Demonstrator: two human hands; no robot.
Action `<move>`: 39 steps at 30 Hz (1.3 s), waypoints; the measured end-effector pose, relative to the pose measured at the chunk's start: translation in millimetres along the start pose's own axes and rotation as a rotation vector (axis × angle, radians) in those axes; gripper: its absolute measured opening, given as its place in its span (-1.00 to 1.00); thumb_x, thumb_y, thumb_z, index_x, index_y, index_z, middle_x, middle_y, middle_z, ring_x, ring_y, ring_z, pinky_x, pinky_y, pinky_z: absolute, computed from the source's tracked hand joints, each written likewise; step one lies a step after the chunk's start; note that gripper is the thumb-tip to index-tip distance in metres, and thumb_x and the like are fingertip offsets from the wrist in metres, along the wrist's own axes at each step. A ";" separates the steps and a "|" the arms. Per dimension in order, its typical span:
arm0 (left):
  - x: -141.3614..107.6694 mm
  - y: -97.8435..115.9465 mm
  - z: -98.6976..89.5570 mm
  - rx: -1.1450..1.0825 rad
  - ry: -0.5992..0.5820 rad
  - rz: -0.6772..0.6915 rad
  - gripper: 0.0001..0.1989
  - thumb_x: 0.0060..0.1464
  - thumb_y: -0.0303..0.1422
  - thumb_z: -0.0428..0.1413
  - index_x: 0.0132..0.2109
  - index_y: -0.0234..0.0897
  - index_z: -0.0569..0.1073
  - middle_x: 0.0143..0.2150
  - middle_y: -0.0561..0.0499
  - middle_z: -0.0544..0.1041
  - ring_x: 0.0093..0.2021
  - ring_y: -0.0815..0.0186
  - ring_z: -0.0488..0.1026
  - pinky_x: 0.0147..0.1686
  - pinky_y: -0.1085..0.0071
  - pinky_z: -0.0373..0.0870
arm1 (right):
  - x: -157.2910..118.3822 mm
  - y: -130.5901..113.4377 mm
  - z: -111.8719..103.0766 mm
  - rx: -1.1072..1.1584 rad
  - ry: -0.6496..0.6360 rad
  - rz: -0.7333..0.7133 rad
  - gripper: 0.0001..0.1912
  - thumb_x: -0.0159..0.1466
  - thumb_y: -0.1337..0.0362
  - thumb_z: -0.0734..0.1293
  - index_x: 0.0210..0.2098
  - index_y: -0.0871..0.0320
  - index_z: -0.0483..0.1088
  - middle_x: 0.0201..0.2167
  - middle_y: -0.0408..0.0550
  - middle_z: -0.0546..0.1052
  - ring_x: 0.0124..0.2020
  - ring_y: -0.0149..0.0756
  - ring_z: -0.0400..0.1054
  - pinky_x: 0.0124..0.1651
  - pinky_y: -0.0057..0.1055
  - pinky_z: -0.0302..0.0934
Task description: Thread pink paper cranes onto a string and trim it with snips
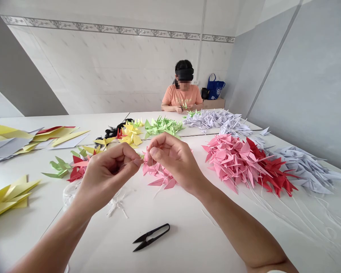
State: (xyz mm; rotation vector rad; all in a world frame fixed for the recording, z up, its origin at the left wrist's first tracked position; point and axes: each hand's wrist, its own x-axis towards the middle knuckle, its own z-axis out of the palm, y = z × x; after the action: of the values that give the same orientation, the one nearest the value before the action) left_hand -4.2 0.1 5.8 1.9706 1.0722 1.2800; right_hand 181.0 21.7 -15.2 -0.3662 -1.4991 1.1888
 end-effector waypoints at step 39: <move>-2.1 5.0 -1.0 -0.036 0.067 0.049 -0.83 0.07 -0.55 0.13 -0.45 -0.26 0.38 -0.60 0.18 0.21 -0.60 0.51 0.02 -0.64 0.51 -0.07 | -7.7 -9.1 9.7 -0.182 -0.001 -0.036 -0.83 0.45 0.15 0.30 -0.23 0.10 0.33 -0.51 -0.23 0.35 -0.45 -0.42 0.32 -0.32 -0.43 0.27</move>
State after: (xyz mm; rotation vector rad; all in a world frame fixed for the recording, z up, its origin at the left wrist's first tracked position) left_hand -4.0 -4.3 9.1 1.9505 1.0303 1.3904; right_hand 178.4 7.2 -10.7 -0.4587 -1.6137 1.0268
